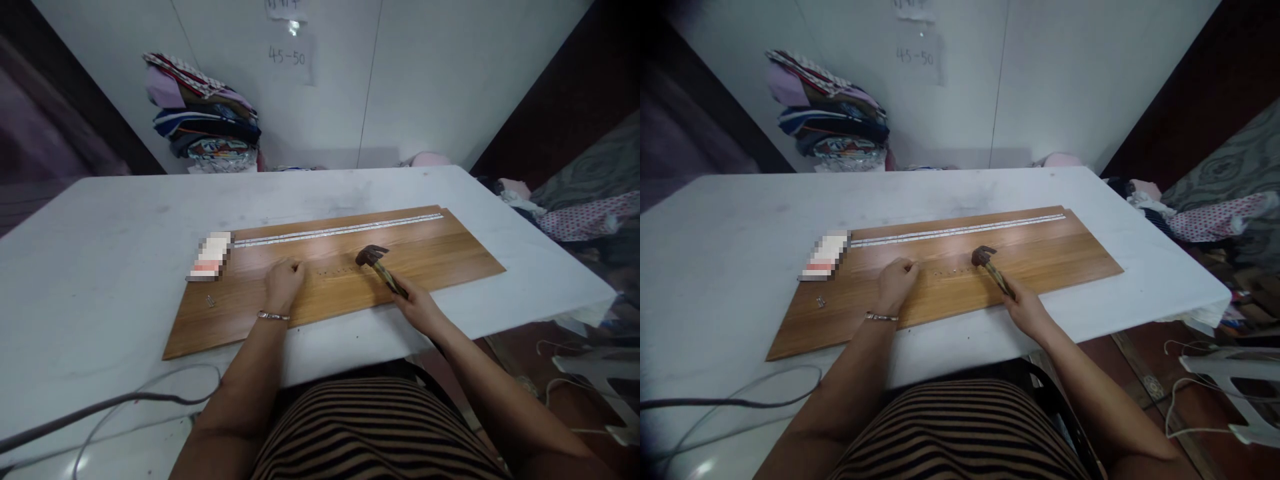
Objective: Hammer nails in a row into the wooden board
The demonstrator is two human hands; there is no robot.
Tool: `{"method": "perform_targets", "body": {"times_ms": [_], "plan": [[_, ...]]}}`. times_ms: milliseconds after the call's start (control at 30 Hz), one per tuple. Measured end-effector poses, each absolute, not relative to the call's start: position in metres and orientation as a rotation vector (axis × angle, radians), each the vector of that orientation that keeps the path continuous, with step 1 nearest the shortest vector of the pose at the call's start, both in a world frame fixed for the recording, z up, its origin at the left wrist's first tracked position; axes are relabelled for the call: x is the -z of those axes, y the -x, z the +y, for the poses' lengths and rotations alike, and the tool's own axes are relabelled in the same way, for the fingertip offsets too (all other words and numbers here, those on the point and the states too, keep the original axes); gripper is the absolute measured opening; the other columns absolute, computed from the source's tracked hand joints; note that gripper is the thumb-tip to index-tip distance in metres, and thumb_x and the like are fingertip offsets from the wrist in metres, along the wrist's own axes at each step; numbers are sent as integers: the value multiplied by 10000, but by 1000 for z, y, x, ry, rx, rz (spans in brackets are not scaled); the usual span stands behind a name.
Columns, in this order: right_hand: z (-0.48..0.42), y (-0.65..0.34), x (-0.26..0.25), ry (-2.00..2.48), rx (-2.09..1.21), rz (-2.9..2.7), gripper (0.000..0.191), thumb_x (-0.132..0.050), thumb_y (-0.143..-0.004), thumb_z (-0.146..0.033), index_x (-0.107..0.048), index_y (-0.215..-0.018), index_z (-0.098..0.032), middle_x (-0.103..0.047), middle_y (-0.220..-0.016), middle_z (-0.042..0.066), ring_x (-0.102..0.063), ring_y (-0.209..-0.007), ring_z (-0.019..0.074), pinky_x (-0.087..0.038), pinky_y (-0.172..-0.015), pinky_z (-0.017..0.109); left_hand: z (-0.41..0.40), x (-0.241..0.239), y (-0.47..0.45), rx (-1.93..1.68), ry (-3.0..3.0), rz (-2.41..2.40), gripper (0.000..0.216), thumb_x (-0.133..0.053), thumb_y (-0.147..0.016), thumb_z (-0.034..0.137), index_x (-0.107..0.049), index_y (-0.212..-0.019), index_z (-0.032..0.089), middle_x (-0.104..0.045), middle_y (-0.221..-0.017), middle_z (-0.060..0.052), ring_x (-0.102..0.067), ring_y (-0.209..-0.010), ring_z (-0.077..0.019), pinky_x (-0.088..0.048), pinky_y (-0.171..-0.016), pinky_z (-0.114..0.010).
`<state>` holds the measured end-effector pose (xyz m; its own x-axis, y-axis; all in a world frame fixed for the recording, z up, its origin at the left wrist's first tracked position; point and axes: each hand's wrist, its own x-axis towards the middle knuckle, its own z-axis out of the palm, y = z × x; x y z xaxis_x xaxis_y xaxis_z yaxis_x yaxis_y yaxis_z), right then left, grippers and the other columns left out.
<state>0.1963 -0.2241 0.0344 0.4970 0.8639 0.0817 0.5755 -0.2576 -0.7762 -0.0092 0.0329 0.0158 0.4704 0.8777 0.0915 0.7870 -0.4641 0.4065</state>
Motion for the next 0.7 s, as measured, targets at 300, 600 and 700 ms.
{"method": "perform_targets", "body": {"times_ms": [300, 600, 700], "plan": [[-225, -196, -33, 1920, -443, -1170, 576, -519, -809, -185, -554, -1383, -209, -630, -1341, 70, -571, -1255, 261, -427, -1079, 449, 31, -19, 9, -402, -2408, 1419, 336, -451, -873, 388, -727, -817, 204, -718, -939, -67, -620, -869, -196, -390, -733, -286], [-224, -195, -36, 1932, -463, -1159, 563, -545, -791, -175, -587, -1350, -225, -664, -1293, 60, -610, -1200, 270, -449, -1053, 465, 31, -21, 9, -395, -2416, 1405, 345, -447, -876, 391, -728, -812, 200, -720, -943, -78, -624, -868, -203, -393, -725, -295], [-225, -194, -38, 1920, -452, -1157, 574, -538, -797, -174, -571, -1367, -224, -650, -1315, 59, -587, -1232, 270, -434, -1068, 472, 31, -21, 9, -399, -2413, 1403, 339, -449, -874, 386, -728, -807, 206, -722, -938, -79, -628, -871, -208, -397, -730, -295]]}}
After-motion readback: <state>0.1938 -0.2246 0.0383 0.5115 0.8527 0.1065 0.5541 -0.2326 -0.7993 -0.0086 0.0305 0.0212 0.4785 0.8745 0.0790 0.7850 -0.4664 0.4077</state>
